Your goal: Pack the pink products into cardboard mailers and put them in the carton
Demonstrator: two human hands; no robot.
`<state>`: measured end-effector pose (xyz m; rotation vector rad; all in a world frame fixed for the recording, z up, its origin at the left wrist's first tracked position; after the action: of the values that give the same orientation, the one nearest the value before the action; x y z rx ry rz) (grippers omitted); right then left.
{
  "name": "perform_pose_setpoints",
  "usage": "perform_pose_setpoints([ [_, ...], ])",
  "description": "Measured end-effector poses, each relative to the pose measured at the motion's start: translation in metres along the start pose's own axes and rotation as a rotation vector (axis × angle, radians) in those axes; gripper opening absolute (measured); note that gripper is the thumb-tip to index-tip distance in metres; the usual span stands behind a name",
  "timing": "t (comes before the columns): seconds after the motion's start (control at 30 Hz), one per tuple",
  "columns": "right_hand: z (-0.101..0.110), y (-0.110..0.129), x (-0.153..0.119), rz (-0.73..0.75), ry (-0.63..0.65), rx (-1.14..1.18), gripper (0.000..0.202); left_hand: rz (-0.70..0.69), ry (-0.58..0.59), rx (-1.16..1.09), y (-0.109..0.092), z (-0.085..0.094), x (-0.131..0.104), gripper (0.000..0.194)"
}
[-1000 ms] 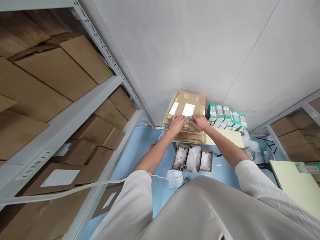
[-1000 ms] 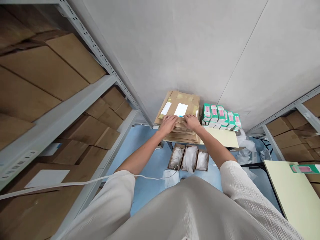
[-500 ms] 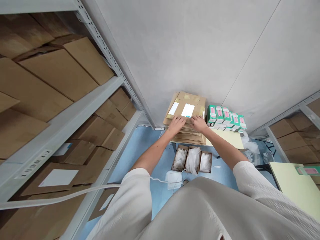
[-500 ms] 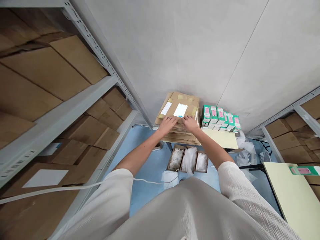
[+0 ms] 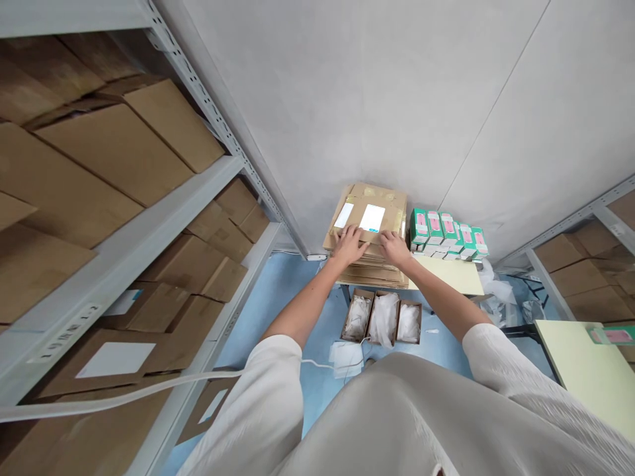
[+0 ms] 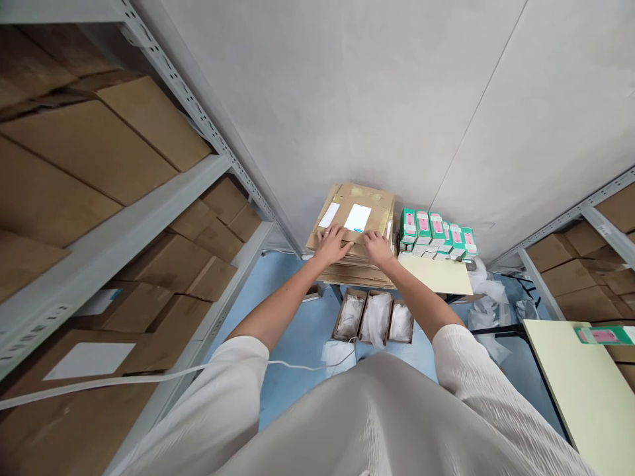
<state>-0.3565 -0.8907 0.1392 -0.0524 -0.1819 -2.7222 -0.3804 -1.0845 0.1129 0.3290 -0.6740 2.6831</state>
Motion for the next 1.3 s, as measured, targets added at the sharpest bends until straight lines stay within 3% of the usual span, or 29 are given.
perform_pose_setpoints([
  [0.2, -0.002, 0.003, -0.001, -0.002, 0.022, -0.071, 0.034, 0.226, 0.139, 0.086, -0.001, 0.003, 0.0, 0.074],
  [0.3, -0.001, -0.001, -0.003, -0.002, 0.002, -0.088, 0.034, 0.267, 0.129, 0.119, -0.004, 0.008, 0.0, 0.078],
  [0.43, 0.0, -0.009, -0.01, -0.001, -0.11, -0.108, 0.034, 0.153, 0.035, 0.152, -0.016, 0.013, 0.0, 0.068],
  [0.53, -0.001, -0.015, -0.014, 0.044, -0.193, -0.112, 0.038, 0.009, 0.028, 0.173, -0.027, 0.011, -0.002, 0.054],
  [0.73, -0.002, -0.029, -0.016, 0.07, -0.189, -0.141, 0.042, -0.173, 0.019, 0.212, -0.04, 0.006, -0.01, 0.033],
  [0.97, 0.002, -0.034, -0.027, 0.116, -0.191, -0.21, 0.03, -0.194, -0.01, 0.23, -0.046, 0.011, -0.017, 0.028],
  [1.17, 0.01, -0.036, -0.027, 0.143, -0.176, -0.22, 0.037, -0.14, 0.014, 0.281, -0.05, 0.015, -0.023, 0.024],
  [1.3, 0.012, -0.04, -0.028, 0.034, -0.17, -0.15, 0.039, -0.152, 0.029, 0.256, -0.054, 0.014, -0.019, 0.034],
])
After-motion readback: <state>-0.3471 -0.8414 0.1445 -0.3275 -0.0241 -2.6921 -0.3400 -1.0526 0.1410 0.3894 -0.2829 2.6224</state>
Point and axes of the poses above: each hand's wrist, its own x-axis towards the middle knuckle, its own z-axis out of the back of the hand, y = z × x, the point moved 3 cm from there along x, towards the middle knuckle, and after that the axes turned 1 degree about y, right-handed, at the moved point
